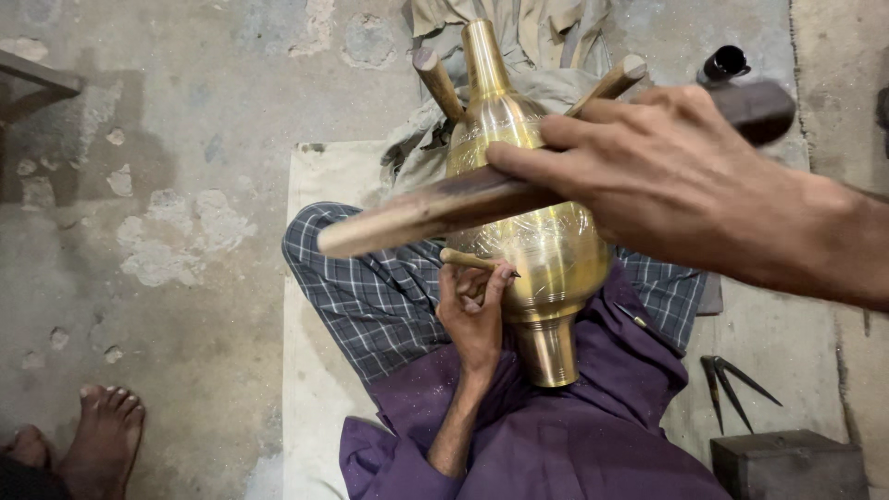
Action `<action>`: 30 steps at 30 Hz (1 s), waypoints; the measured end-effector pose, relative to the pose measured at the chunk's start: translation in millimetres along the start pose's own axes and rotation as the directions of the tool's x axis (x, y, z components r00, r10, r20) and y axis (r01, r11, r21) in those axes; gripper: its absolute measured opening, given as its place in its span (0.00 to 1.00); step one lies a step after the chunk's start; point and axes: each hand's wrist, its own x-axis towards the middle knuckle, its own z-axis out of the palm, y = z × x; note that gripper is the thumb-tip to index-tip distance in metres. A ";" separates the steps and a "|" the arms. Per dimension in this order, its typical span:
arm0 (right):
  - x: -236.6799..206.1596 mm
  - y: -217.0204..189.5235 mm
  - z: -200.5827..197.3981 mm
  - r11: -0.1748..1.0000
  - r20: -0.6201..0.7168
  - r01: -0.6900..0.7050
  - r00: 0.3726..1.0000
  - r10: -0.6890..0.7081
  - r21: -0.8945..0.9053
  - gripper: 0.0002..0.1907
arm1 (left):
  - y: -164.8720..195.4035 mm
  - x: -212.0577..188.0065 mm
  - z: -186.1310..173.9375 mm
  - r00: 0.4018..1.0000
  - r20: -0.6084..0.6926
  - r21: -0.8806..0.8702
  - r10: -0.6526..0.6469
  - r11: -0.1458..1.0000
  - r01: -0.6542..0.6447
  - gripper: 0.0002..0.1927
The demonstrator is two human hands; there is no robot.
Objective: The person sits on the workshop floor with a large brass vessel held between the legs and engraves decorative patterns into its surface. They hold a chisel against the brass with one hand and strike it with a wooden mallet in the other hand, repositioning the chisel repeatedly to work across the vessel body.
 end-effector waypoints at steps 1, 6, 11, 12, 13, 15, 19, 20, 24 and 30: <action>-4.1 2.3 0.7 0.986 -0.014 0.046 0.999 -0.048 -0.157 0.39 | -0.4 -0.1 -0.3 1.000 0.008 -0.006 0.012 1.000 -0.011 0.19; -16.6 9.7 12.6 0.966 0.035 0.016 0.999 -0.007 -0.259 0.37 | -1.7 0.6 -3.0 0.994 0.053 0.044 0.097 0.994 -0.099 0.20; -28.5 23.7 26.9 0.930 -0.032 -0.002 0.999 -0.010 -0.366 0.35 | -4.5 14.1 -8.8 0.984 0.174 0.100 0.027 0.994 -0.045 0.21; -28.9 25.3 30.4 0.936 -0.041 -0.023 0.999 0.009 -0.352 0.34 | -3.9 17.0 -9.5 0.978 0.207 0.097 0.031 0.994 -0.053 0.19; -29.4 26.8 34.1 0.938 0.059 -0.037 0.996 0.061 -0.344 0.35 | -2.5 19.3 -10.8 0.970 0.239 0.076 0.034 0.996 -0.054 0.19; -30.8 29.7 41.8 0.941 0.253 -0.066 0.955 0.156 -0.332 0.36 | 1.7 24.3 -13.2 0.953 0.300 0.037 0.041 0.998 -0.055 0.21; -47.5 39.2 54.2 0.950 0.121 -0.104 0.982 0.145 -0.295 0.30 | 11.9 32.5 -15.7 0.921 0.390 0.059 0.017 0.997 -0.043 0.22; -53.3 42.0 56.3 0.970 0.039 -0.151 0.986 0.161 -0.189 0.28 | 14.2 33.6 -16.6 0.915 0.404 0.077 -0.002 0.997 -0.032 0.22; -66.6 45.5 63.9 0.930 0.005 -0.301 0.952 0.307 0.211 0.33 | 19.5 34.9 -17.1 0.895 0.444 -0.029 0.044 0.999 -0.035 0.22; -69.3 46.6 63.6 0.958 -0.032 -0.275 0.960 0.279 0.081 0.31 | 19.2 33.6 -15.4 0.909 0.414 0.066 0.046 0.995 -0.080 0.24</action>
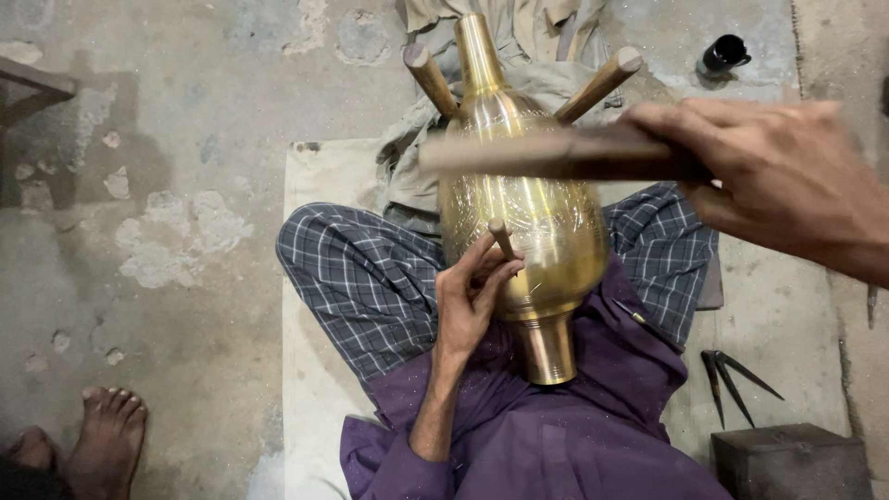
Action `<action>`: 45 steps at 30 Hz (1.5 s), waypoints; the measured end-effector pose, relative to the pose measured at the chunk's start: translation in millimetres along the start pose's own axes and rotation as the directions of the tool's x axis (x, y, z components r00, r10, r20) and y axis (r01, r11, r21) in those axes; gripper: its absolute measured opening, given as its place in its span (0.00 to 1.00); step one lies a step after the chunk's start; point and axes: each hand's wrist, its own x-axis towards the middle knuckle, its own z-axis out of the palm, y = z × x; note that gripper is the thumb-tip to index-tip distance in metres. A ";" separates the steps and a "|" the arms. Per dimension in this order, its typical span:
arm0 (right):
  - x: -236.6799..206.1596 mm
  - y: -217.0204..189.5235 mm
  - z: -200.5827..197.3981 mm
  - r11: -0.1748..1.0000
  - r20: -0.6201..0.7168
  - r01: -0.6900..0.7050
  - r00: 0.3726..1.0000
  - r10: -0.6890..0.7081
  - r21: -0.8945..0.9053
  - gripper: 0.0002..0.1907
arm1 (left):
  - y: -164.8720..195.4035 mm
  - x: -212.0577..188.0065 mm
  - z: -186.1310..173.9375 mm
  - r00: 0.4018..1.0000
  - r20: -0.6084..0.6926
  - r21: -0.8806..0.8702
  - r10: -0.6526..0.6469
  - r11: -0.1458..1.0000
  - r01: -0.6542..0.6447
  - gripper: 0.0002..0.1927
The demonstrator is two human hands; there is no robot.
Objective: The person sits on the workshop floor with a large brass vessel held between the legs and engraves decorative patterns into its surface. They hold a chisel against the brass with one hand and strike it with a wooden mallet in the other hand, repositioning the chisel repeatedly to work across the vessel body.
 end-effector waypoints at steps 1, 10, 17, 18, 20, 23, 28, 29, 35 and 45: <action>1.3 -1.2 0.4 0.992 0.048 0.041 0.998 -0.035 -0.123 0.30 | -0.9 0.1 0.5 1.000 -0.013 0.020 -0.014 1.000 0.014 0.24; 9.8 -12.8 5.0 0.999 0.130 0.003 0.992 -0.008 0.045 0.38 | -16.2 -8.8 3.1 0.999 -0.033 0.055 0.019 0.998 -0.017 0.23; 14.6 -20.2 1.9 0.988 0.126 0.121 0.986 -0.109 -0.095 0.31 | -23.6 -14.0 7.0 0.996 -0.077 0.063 0.035 0.998 -0.030 0.23; 14.9 -22.6 0.6 0.969 0.224 0.145 0.970 -0.099 -0.199 0.31 | -23.7 -13.4 7.6 0.997 -0.082 0.085 0.013 0.996 -0.006 0.24; 15.3 -22.8 -3.8 0.982 0.046 0.143 0.989 -0.138 -0.121 0.29 | -22.0 -13.7 7.8 0.994 -0.075 -0.002 0.076 0.997 -0.077 0.26; 17.3 -26.8 -5.7 0.986 0.206 -0.069 0.978 0.037 0.152 0.36 | -16.8 -14.7 7.6 0.996 -0.065 -0.008 0.066 0.998 -0.066 0.25; 20.4 -27.2 -2.4 0.977 0.072 0.165 0.985 -0.156 -0.138 0.32 | -10.0 -12.1 7.7 0.996 -0.083 0.042 0.022 0.999 -0.018 0.23; 21.6 -27.1 -1.1 0.989 -0.018 0.147 0.989 -0.146 0.031 0.31 | -9.6 -12.1 7.4 0.997 -0.075 0.025 0.037 0.999 -0.036 0.24; 19.6 -28.7 4.7 0.986 0.055 0.166 0.985 -0.164 -0.029 0.29 | -10.9 -16.5 11.3 0.994 -0.100 0.019 0.045 0.999 -0.044 0.24; 6.9 -19.9 -4.6 0.975 -0.162 0.190 0.965 -0.207 -0.114 0.34 | -1.3 -18.0 12.4 0.986 -0.141 0.011 0.087 0.996 -0.086 0.23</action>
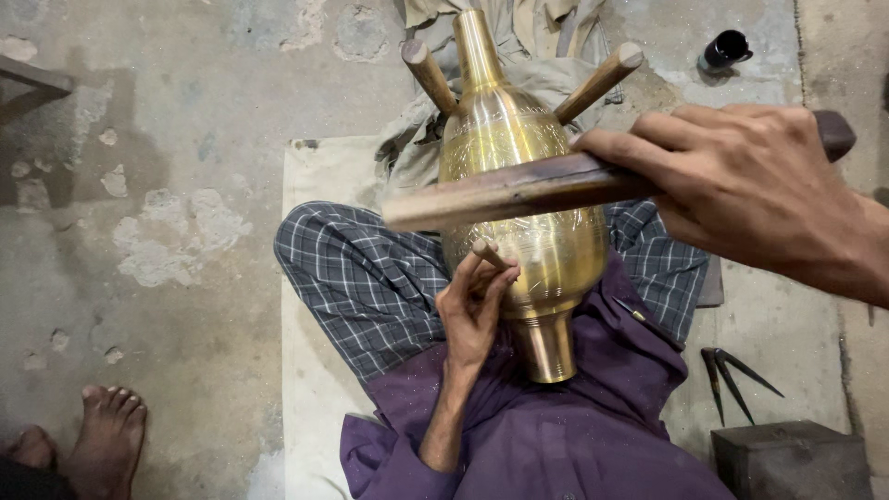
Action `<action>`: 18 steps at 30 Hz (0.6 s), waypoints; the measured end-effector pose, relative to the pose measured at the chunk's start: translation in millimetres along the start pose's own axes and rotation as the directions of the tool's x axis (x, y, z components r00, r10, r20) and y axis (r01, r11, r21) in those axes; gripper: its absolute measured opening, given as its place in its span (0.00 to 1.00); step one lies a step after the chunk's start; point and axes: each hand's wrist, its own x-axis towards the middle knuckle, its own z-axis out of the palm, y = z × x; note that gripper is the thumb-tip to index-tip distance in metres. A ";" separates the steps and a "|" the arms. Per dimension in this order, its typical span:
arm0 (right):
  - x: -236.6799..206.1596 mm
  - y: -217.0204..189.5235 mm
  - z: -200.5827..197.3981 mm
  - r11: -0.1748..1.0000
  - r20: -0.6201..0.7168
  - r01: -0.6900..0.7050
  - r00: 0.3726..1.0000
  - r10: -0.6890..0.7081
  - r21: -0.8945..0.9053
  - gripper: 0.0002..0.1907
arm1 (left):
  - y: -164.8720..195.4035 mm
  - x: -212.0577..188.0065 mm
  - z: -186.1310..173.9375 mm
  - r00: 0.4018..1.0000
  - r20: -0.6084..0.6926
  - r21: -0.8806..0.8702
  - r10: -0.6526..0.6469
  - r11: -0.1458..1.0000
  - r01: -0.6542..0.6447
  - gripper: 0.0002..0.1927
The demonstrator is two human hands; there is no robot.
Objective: The person sits on the workshop floor with a large brass vessel held between the legs and engraves decorative patterns into its surface. They hold a chisel against the brass with one hand and strike it with a wooden mallet in the other hand, repositioning the chisel repeatedly to work across the vessel body.
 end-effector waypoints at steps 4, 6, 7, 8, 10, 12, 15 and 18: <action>0.3 -0.8 -4.0 0.994 0.085 -0.051 0.995 0.043 0.094 0.35 | -1.1 -1.1 2.1 1.000 -0.014 0.037 0.002 0.999 -0.001 0.22; 2.2 -0.9 -5.4 0.988 0.352 -0.123 0.932 0.084 0.091 0.31 | -1.8 -1.7 3.1 1.000 -0.012 -0.051 0.013 0.999 -0.014 0.21; 2.6 -1.1 -6.4 0.999 0.268 -0.031 0.963 0.033 -0.012 0.31 | -4.1 -3.0 3.2 1.000 -0.015 -0.079 -0.019 0.997 0.017 0.22; 3.1 -1.3 -7.0 0.991 0.189 0.055 0.982 -0.031 -0.122 0.30 | -5.3 -3.7 3.5 0.999 -0.019 -0.107 -0.051 0.993 0.048 0.23; 2.2 -0.6 -9.4 0.984 0.112 0.095 0.991 -0.078 -0.152 0.29 | -6.8 -5.4 3.1 0.998 -0.034 -0.091 -0.056 0.994 0.053 0.23; -0.6 0.7 -12.2 1.000 0.122 0.014 0.992 -0.016 0.019 0.29 | -7.8 -6.6 2.3 0.999 -0.045 -0.006 -0.006 1.000 0.006 0.23; -5.5 0.4 -14.4 0.998 0.025 0.002 1.000 -0.001 -0.060 0.30 | -8.0 -8.0 0.9 0.998 -0.034 0.027 -0.059 0.998 0.060 0.23; -6.5 1.3 -13.5 0.996 -0.032 0.025 0.999 -0.028 -0.086 0.32 | -8.8 -7.4 1.2 0.999 -0.048 0.082 -0.025 0.996 0.029 0.23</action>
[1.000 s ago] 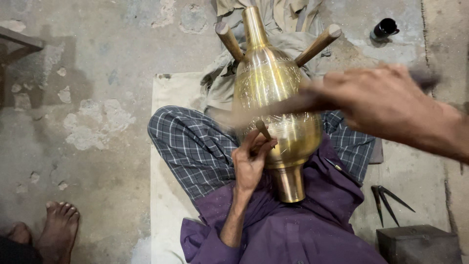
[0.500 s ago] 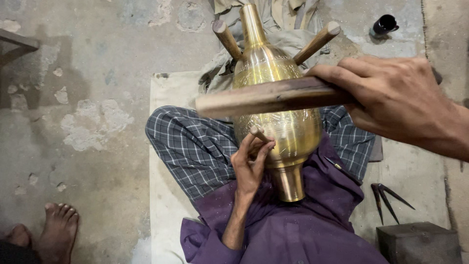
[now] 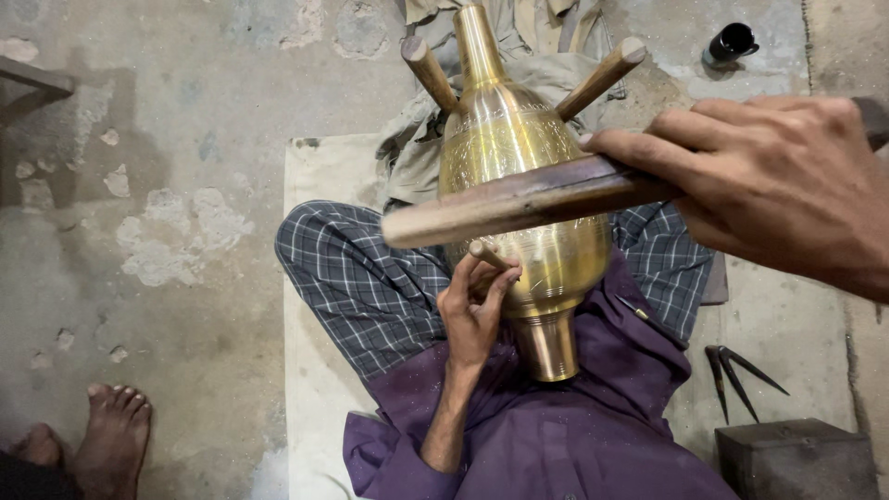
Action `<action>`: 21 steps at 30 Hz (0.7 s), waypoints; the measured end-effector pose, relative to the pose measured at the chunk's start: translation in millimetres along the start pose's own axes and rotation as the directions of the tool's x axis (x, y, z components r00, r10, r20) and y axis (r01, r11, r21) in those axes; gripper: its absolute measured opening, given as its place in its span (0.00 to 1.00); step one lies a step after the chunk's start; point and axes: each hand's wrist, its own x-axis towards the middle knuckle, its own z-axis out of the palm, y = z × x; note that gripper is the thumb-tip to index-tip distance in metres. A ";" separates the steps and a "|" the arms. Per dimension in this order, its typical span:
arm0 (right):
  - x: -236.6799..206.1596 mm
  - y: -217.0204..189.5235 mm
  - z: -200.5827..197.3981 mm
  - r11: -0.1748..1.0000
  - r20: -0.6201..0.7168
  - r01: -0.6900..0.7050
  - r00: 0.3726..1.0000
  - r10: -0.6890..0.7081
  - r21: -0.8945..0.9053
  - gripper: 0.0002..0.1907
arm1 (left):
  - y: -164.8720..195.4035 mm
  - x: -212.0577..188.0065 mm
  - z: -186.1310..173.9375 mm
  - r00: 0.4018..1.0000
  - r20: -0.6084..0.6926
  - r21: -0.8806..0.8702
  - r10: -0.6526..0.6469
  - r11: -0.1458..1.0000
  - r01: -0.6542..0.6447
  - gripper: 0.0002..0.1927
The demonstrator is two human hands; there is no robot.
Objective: The person sits on the workshop floor with a large brass vessel held between the legs and engraves decorative patterns into its surface. They hold a chisel against the brass with one hand and strike it with a wooden mallet in the other hand, repositioning the chisel repeatedly to work across the vessel body.
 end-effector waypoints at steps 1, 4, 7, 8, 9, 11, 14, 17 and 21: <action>-0.1 0.2 0.3 0.999 0.092 -0.033 0.995 0.030 0.035 0.33 | -0.1 0.4 0.4 1.000 0.008 -0.012 0.001 1.000 -0.001 0.22; 2.0 -2.6 2.0 0.999 0.213 -0.036 0.976 0.033 0.012 0.33 | 0.9 0.0 -0.4 1.000 0.024 -0.050 -0.014 0.999 0.015 0.22; 3.7 -4.6 0.7 0.995 0.140 0.046 0.990 -0.032 -0.094 0.30 | 2.4 1.2 0.1 0.999 0.037 -0.088 -0.016 0.996 0.019 0.21; 6.7 -5.6 1.9 1.000 0.178 0.005 0.984 -0.001 -0.020 0.29 | 3.5 1.1 -0.3 0.999 0.037 -0.094 0.016 0.995 -0.012 0.21; 9.0 -5.2 2.5 0.998 0.217 -0.037 0.976 0.025 0.054 0.28 | 4.8 1.8 -1.0 0.998 0.037 -0.100 0.046 0.994 -0.042 0.21; 12.2 -9.6 4.8 0.995 0.279 -0.038 0.960 0.012 0.089 0.28 | 6.0 0.2 0.4 1.000 0.022 -0.084 0.000 0.996 0.002 0.20; 11.7 -9.5 6.1 1.000 0.264 0.013 0.964 -0.013 0.002 0.30 | 5.9 -0.6 -0.2 0.999 0.030 -0.100 0.026 0.995 -0.023 0.20; 10.4 -11.6 7.7 0.966 0.359 -0.166 0.929 0.086 0.198 0.36 | 4.4 -0.4 -0.9 0.999 0.045 -0.065 0.026 0.998 -0.023 0.20; 11.7 -15.5 8.0 0.995 0.249 0.042 0.968 -0.019 -0.085 0.35 | 0.6 -0.1 1.2 0.997 0.021 -0.054 -0.074 0.996 0.075 0.23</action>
